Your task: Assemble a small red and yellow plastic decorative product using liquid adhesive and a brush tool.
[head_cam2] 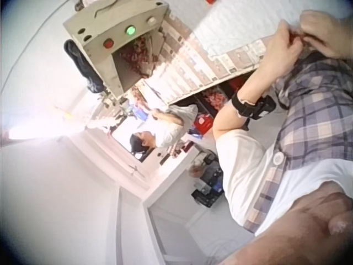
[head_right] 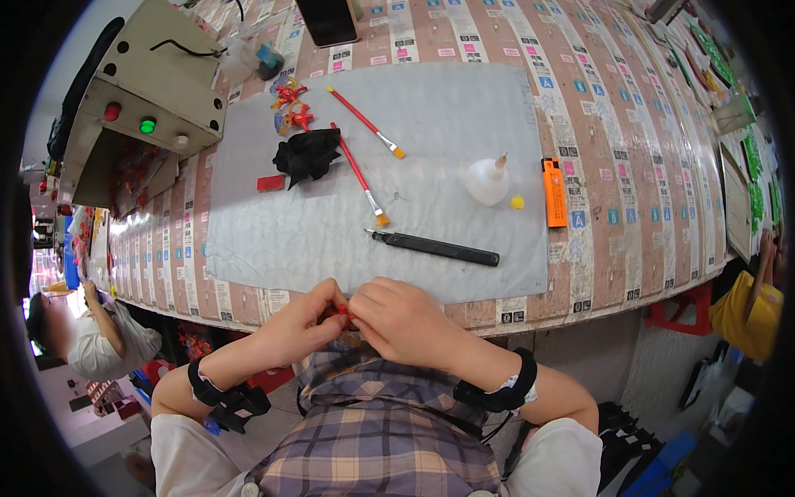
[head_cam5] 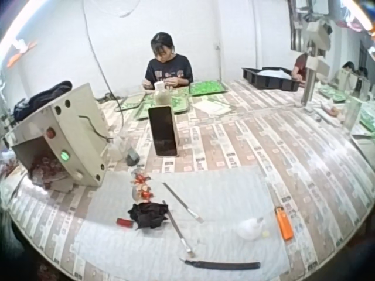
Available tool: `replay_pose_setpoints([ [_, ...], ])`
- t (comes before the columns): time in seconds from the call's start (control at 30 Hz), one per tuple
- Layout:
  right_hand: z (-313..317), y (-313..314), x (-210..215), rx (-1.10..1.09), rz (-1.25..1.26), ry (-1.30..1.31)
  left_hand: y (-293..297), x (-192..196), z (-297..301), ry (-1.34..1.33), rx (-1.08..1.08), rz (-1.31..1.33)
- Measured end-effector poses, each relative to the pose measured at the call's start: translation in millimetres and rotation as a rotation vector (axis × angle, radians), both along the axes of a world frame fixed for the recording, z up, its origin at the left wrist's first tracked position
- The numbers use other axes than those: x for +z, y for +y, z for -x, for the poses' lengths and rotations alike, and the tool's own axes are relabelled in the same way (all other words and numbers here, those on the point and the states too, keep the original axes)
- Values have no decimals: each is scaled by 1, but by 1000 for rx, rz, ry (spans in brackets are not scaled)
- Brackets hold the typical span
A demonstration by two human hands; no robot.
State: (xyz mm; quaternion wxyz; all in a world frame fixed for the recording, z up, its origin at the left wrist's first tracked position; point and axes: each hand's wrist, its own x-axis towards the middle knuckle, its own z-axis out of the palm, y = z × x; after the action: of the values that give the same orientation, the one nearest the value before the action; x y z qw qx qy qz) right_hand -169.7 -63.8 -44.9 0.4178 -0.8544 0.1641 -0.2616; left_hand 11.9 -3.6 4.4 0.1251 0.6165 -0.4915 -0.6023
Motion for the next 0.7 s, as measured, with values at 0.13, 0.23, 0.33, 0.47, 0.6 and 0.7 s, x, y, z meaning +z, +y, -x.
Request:
replay_pose_setpoints([
  [0.13, -1, 0, -1, -14, 19, -26, -1, 3, 1, -17, -11, 15],
  [0.23, -3, 1, -3, -39, 16, -66, -2, 4, 1, -38, -34, 24],
  [0.33, -3, 1, -2, -45, 18, -64, -2, 3, 1, -54, -42, 14],
  [0.47, -3, 1, -1, -45, 15, -60, -4, 6, 1, -57, -43, 1],
  [0.6, -2, 1, -1, -40, 9, -52, -3, 4, 1, -33, -37, 25],
  [0.7, -3, 1, -1, -42, 1, -56, -2, 2, 0, -32, -36, 29],
])
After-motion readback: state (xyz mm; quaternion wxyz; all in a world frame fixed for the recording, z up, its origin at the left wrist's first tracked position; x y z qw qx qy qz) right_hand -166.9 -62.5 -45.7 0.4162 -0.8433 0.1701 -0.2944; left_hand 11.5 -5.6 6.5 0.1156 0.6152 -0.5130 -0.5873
